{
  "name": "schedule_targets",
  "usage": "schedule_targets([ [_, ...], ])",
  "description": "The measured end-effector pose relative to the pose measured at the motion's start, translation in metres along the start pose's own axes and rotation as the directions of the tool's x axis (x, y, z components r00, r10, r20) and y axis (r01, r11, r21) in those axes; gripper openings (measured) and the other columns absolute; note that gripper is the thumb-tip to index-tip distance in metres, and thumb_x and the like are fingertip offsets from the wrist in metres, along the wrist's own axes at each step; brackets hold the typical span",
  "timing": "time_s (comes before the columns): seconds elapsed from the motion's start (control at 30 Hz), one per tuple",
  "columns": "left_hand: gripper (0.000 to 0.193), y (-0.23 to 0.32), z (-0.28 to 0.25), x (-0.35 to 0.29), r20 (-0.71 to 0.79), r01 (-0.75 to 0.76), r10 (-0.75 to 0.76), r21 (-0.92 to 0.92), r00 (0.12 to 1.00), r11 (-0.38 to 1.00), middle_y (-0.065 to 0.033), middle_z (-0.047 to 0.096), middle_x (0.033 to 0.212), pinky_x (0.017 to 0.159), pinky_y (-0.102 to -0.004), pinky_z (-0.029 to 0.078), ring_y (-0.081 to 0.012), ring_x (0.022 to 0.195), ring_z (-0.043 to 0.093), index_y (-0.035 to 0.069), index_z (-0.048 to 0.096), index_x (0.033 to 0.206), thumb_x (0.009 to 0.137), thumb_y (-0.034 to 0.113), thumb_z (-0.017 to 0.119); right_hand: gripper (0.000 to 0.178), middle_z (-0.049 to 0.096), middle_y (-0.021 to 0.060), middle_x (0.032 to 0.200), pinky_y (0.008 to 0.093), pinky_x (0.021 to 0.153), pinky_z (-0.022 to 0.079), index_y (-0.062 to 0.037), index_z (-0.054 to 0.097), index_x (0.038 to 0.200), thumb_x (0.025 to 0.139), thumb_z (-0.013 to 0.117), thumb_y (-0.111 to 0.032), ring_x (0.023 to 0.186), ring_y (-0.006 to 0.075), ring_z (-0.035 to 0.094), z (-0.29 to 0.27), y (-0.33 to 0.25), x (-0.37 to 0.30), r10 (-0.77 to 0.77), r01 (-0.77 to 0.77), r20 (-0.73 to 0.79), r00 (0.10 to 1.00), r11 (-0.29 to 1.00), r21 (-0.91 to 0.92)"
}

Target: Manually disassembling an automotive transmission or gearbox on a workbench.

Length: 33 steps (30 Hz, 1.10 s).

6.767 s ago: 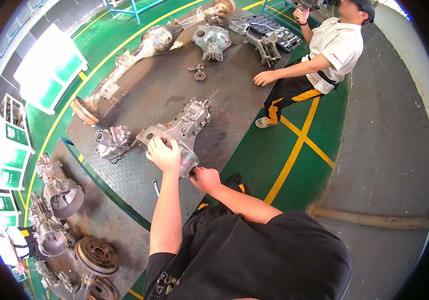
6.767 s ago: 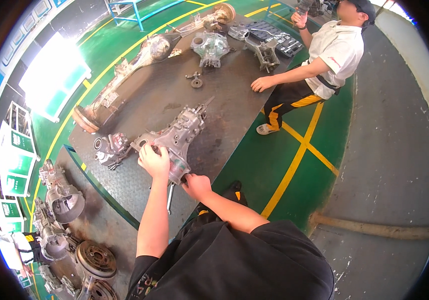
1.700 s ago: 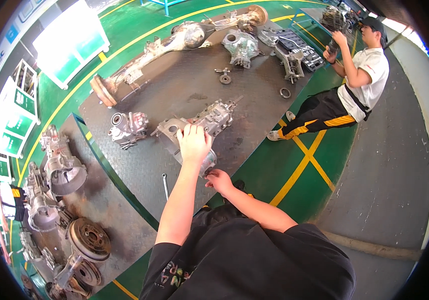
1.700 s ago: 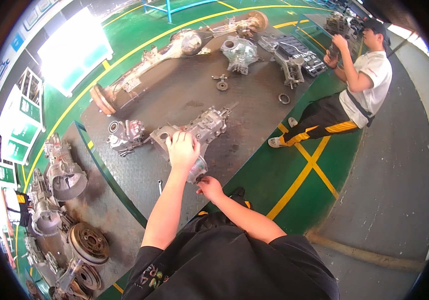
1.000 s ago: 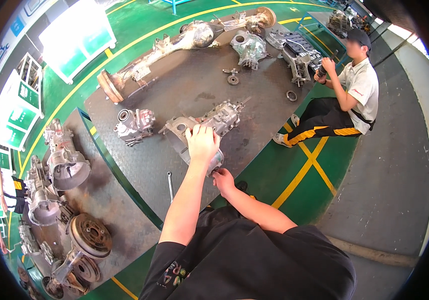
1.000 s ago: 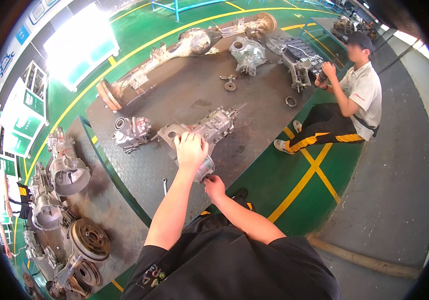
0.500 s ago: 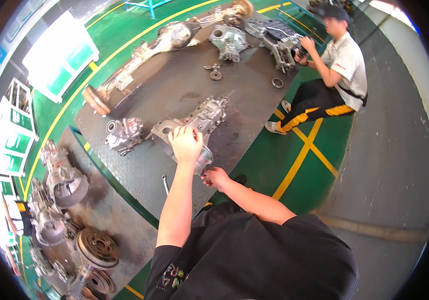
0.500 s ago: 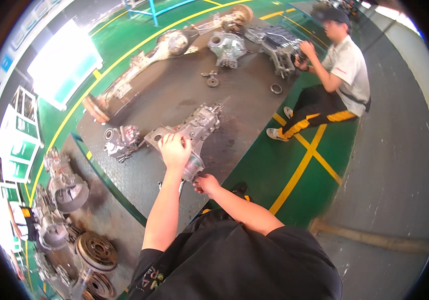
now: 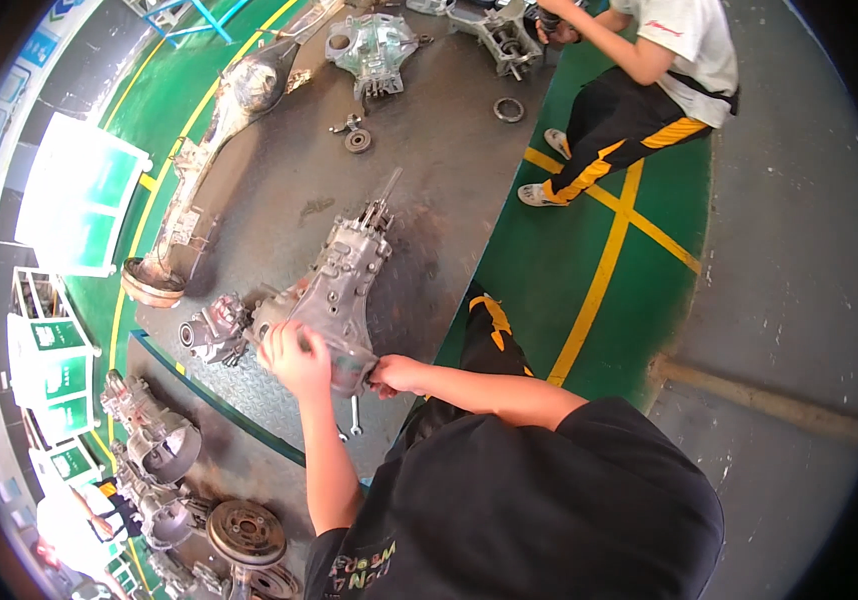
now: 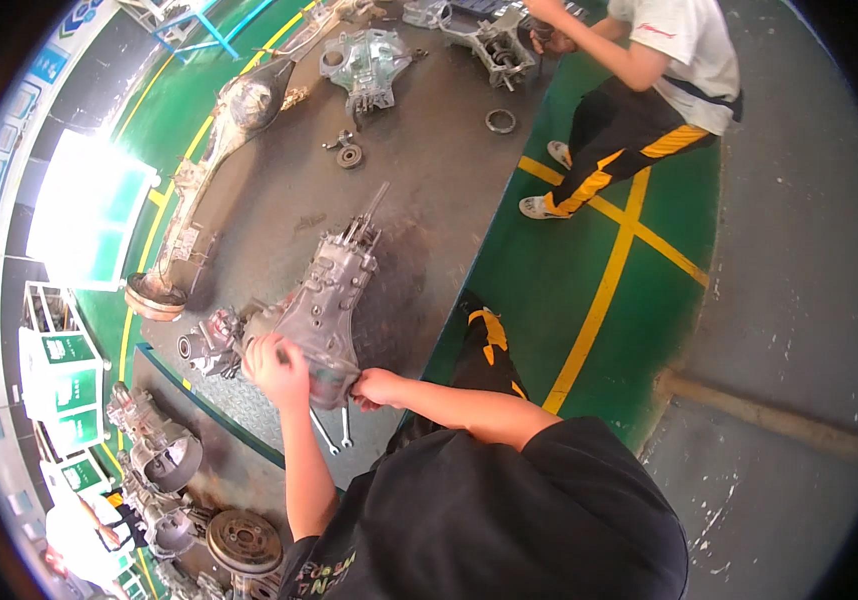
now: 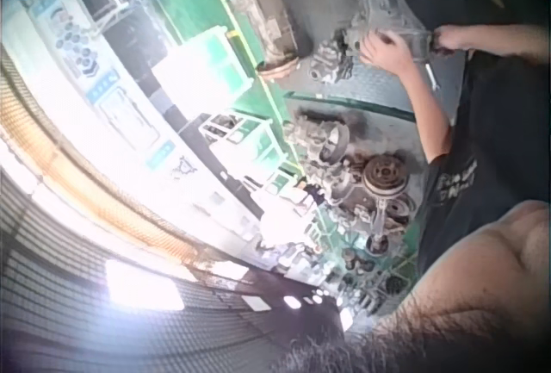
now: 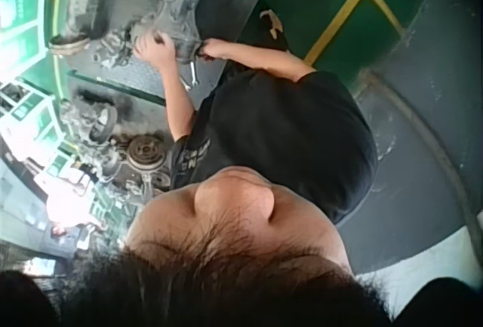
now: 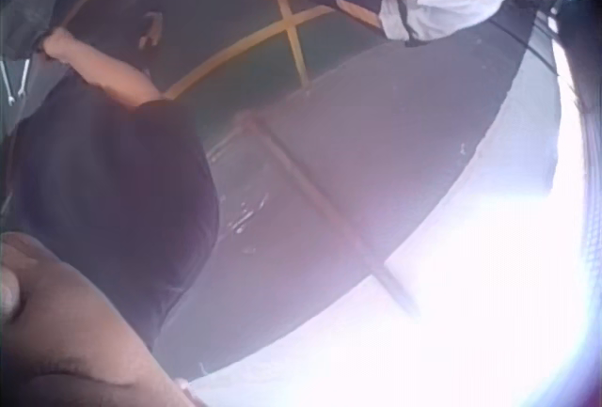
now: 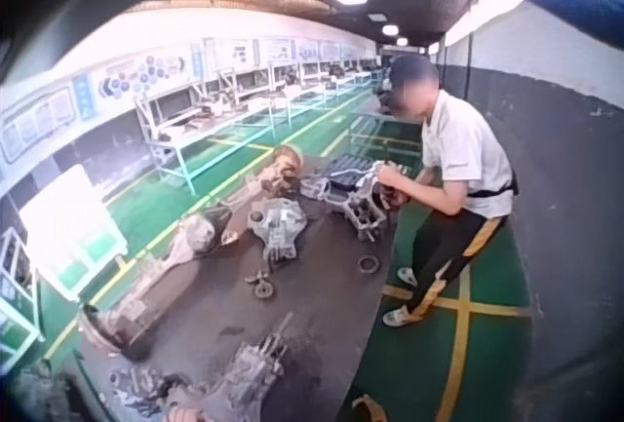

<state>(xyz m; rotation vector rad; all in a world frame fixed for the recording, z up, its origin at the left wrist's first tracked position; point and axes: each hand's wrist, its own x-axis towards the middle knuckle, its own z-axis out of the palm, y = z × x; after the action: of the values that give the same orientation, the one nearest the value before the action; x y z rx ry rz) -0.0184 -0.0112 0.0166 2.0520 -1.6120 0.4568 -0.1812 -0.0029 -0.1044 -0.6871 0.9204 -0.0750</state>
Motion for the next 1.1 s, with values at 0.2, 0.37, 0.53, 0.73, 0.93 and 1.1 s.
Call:
schedule_targets([
  [0.2, 0.039, 0.022, -0.001, -0.075, -0.285, 0.694, -0.857, -0.503, 0.429, 0.515, -0.0167, 0.049, 0.131, 0.106, -0.0441, 0.035, -0.0318, 0.124, 0.045, -0.001, 0.05, 0.125, 0.091, 0.017, 0.054, 0.032, 0.074, 0.0093, 0.088, 0.0361, 0.068, 0.055, 0.0001, 0.071, 0.1, 0.087, 0.062, -0.028, 0.075, 0.0178, 0.071, -0.13, -0.082, 0.008, 0.05, 0.087, 0.186, 0.981, 0.748, -0.658],
  [0.37, 0.046, 0.051, 0.019, -0.205, 0.308, 0.769, -0.892, -0.46, -0.33, -0.444, -0.0132, 0.052, 0.131, 0.089, -0.0467, 0.047, -0.0297, 0.111, 0.056, 0.008, 0.039, 0.137, 0.095, 0.025, 0.049, 0.021, 0.068, 0.0128, 0.08, 0.0379, 0.068, 0.052, -0.0024, 0.066, 0.092, 0.084, 0.063, -0.022, 0.073, 0.0232, 0.067, -0.248, -0.131, 0.055, -0.36, 0.085, -0.319, 0.877, 0.769, -0.633],
  [0.53, 0.053, 0.11, 0.047, -0.155, 0.457, 0.833, -0.888, -0.473, -0.046, -0.287, -0.0132, 0.057, 0.124, 0.077, -0.0358, 0.052, -0.0259, 0.105, 0.064, 0.006, 0.037, 0.135, 0.089, 0.01, 0.063, 0.023, 0.063, 0.0167, 0.101, 0.0408, 0.079, 0.052, -0.0032, 0.061, 0.104, 0.083, 0.062, -0.013, 0.09, 0.0324, 0.064, -0.256, -0.231, 0.084, -0.721, 0.378, -0.226, 0.654, 0.571, -0.729],
  [0.73, 0.044, 0.118, 0.06, -0.147, 0.439, 0.771, -0.895, -0.54, -0.084, -0.338, -0.0124, 0.061, 0.114, 0.071, -0.0315, 0.053, -0.0228, 0.093, 0.068, 0.002, 0.043, 0.13, 0.09, 0.004, 0.062, 0.043, 0.059, 0.017, 0.129, 0.0419, 0.102, 0.046, -0.0035, 0.06, 0.124, 0.083, 0.061, -0.017, 0.12, 0.0344, 0.057, -0.24, -0.317, 0.183, -0.733, 0.451, 0.069, 0.677, 0.339, -0.826],
  [0.93, 0.063, 0.136, 0.059, -0.151, 0.325, 0.722, -0.942, -0.633, -0.079, -0.279, -0.0169, 0.062, 0.12, 0.071, -0.0286, 0.052, -0.0215, 0.088, 0.067, 0.001, 0.031, 0.148, 0.092, 0.002, 0.06, 0.061, 0.041, 0.0135, 0.151, 0.043, 0.107, 0.043, -0.0075, 0.049, 0.139, 0.081, 0.062, -0.02, 0.133, 0.0345, 0.046, -0.248, -0.354, 0.246, -0.568, 0.176, 0.022, 0.823, 0.218, -0.96],
  [1.1, 0.054, 0.143, 0.058, -0.132, 0.246, 0.604, -0.946, -0.728, -0.211, -0.324, -0.0111, 0.064, 0.12, 0.071, -0.0289, 0.05, -0.0177, 0.086, 0.066, 0.003, 0.038, 0.145, 0.095, 0.006, 0.058, 0.072, 0.017, 0.0066, 0.164, 0.0444, 0.112, 0.038, -0.0124, 0.039, 0.148, 0.081, 0.062, -0.022, 0.146, 0.0274, 0.029, -0.246, -0.346, 0.237, -0.26, -0.029, -0.014, 0.965, -0.053, -0.998],
])
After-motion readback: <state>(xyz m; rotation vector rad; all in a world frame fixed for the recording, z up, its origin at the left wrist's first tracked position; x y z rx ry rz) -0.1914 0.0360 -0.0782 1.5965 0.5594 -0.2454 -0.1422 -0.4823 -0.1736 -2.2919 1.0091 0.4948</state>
